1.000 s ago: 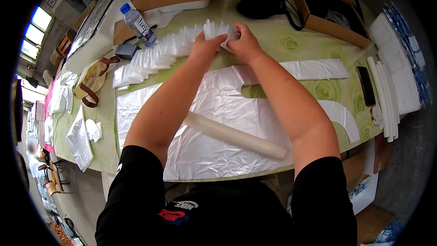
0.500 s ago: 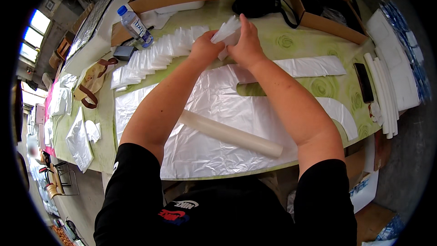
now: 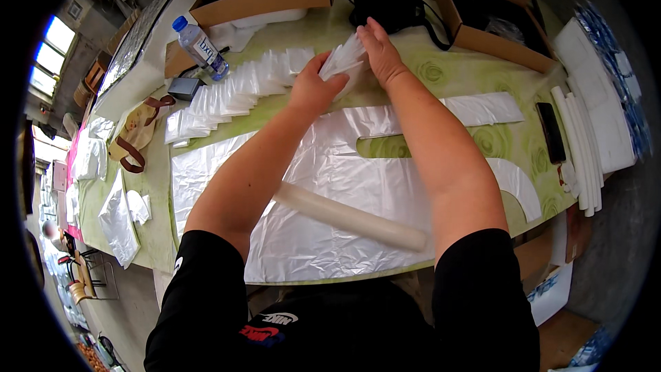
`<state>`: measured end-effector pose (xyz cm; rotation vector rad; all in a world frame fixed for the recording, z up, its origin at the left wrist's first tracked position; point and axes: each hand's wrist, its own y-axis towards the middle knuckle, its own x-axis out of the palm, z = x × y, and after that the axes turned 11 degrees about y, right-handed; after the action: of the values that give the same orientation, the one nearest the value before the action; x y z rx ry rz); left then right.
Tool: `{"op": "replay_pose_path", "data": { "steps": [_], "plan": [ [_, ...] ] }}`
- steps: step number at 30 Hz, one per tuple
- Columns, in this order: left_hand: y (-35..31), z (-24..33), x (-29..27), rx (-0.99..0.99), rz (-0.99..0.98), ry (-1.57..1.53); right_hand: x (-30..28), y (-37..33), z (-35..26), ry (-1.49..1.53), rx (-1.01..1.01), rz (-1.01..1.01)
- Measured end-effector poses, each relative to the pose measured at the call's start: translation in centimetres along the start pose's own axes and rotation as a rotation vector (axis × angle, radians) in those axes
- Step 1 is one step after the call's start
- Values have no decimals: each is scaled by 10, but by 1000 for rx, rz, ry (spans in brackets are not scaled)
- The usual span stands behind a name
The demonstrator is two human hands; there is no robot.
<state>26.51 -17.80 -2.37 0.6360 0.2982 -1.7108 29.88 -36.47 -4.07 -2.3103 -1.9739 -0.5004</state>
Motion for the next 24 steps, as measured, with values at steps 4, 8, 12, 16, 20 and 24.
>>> {"op": "replay_pose_path", "data": {
  "steps": [4,8,12,16,20,24],
  "plan": [
    [-3,2,4,0,27,-13,16,-13,3,195,121,-36],
    [1,-5,2,32,6,24,25,-39,-3,218,178,-156],
    [0,-8,-3,33,-6,163,14,-48,-16,-247,31,-298],
    [-3,-10,-8,16,-64,167,17,-43,-46,-779,-287,-501],
    [-3,-6,-12,-16,-83,137,27,-33,-61,-1146,-374,-641],
    [-3,-1,-15,-49,-105,116,41,-33,-64,-1339,-246,-670]
  ]
}}
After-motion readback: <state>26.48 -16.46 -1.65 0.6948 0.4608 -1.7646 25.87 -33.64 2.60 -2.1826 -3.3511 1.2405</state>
